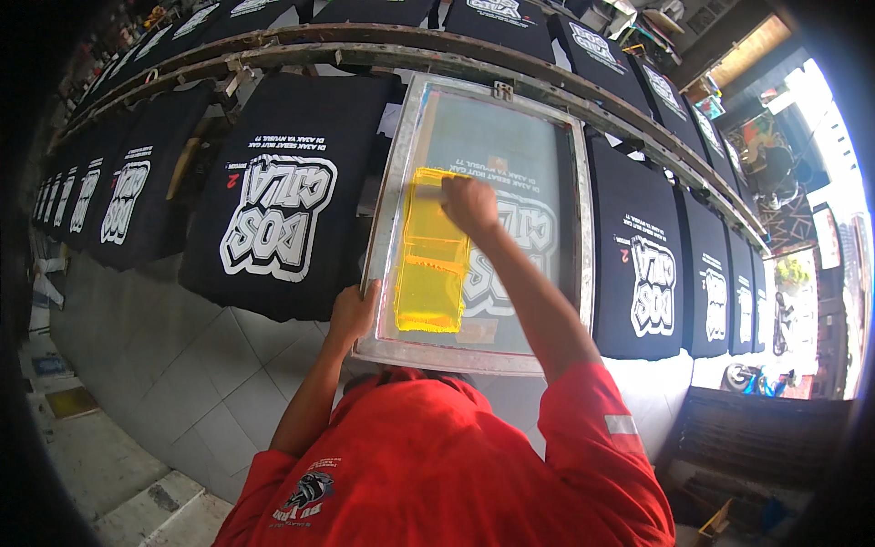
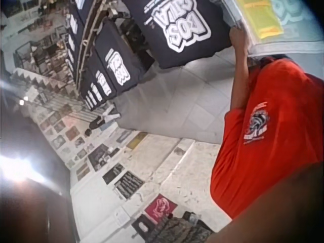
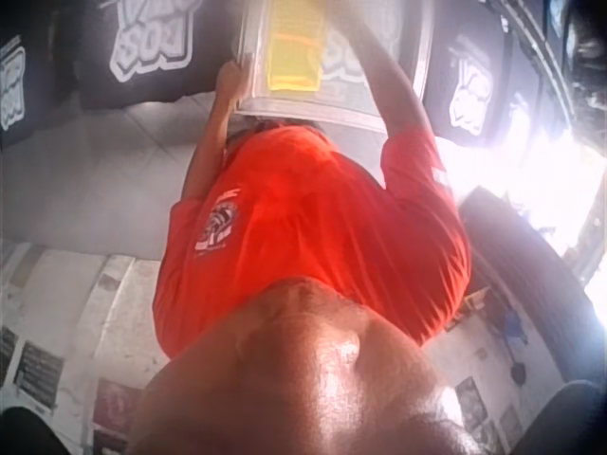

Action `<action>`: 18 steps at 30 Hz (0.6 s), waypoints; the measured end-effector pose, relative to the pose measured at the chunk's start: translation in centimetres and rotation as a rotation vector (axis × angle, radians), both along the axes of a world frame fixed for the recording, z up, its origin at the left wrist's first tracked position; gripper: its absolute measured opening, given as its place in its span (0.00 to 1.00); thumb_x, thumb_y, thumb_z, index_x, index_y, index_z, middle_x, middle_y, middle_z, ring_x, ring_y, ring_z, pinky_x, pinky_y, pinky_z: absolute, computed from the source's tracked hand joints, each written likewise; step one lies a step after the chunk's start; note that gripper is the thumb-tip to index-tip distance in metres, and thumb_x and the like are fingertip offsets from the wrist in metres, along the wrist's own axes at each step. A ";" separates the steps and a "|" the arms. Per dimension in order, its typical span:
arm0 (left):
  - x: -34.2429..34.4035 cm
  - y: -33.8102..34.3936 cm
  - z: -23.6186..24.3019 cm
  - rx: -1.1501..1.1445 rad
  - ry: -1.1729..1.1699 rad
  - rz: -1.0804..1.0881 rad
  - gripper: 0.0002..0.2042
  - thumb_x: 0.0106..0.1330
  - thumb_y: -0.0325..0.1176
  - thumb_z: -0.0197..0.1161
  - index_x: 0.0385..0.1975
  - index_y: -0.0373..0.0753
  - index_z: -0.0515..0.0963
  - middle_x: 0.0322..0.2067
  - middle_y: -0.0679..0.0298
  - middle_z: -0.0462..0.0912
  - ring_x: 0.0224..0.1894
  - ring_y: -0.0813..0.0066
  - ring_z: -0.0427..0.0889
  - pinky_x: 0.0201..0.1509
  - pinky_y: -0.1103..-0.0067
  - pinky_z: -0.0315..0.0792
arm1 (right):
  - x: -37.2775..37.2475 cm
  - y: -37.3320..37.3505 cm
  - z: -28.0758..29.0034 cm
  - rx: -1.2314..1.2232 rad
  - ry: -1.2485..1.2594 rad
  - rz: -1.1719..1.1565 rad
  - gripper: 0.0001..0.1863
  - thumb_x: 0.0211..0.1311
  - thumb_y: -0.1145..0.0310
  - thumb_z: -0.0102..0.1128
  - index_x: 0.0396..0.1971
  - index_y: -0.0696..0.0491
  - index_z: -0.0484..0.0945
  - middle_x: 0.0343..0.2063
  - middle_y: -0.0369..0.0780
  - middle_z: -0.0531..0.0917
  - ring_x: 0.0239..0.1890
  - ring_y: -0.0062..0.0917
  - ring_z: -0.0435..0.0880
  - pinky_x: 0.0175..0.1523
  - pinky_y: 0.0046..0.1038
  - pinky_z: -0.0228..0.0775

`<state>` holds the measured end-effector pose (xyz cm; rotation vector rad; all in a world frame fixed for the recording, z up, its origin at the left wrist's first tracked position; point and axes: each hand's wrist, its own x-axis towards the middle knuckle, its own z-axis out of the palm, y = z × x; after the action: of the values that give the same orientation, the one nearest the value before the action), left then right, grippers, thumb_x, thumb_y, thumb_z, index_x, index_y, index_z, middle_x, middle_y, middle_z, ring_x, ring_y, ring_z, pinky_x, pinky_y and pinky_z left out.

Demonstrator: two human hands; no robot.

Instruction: The person applies yellow ink to a screen printing frame using a squeegee and then lifts the frame to reveal the printed design on black t-shirts. The person moves along a row of shirts, repeating the squeegee strokes and frame placement before moving the frame to a storage rack.

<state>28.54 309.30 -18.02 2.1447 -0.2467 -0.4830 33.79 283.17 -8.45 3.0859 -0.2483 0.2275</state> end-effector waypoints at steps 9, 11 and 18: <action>0.4 0.1 0.8 0.029 0.048 0.008 0.28 0.63 0.53 0.49 0.22 0.27 0.77 0.20 0.43 0.78 0.28 0.45 0.79 0.33 0.62 0.72 | 3.6 -1.7 3.9 0.097 0.149 -0.091 0.13 0.43 0.63 0.57 0.31 0.48 0.80 0.28 0.43 0.82 0.34 0.38 0.81 0.38 0.36 0.73; 0.4 -0.1 1.4 0.025 0.040 -0.009 0.28 0.63 0.53 0.49 0.22 0.27 0.77 0.20 0.43 0.78 0.28 0.45 0.79 0.32 0.62 0.72 | 5.1 -2.9 5.1 0.101 0.127 -0.061 0.15 0.40 0.68 0.56 0.33 0.47 0.81 0.29 0.43 0.82 0.35 0.38 0.81 0.39 0.35 0.74; 0.4 0.1 0.3 -0.025 0.003 -0.014 0.29 0.63 0.53 0.49 0.22 0.27 0.77 0.19 0.43 0.78 0.28 0.45 0.79 0.32 0.62 0.71 | 2.9 -1.5 1.9 -0.004 0.078 -0.028 0.10 0.43 0.69 0.57 0.30 0.48 0.79 0.26 0.40 0.82 0.32 0.36 0.81 0.36 0.35 0.73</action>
<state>28.90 309.37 -17.70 2.1192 -0.2644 -0.4892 36.69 281.65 -6.56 3.0771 -0.2880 0.1065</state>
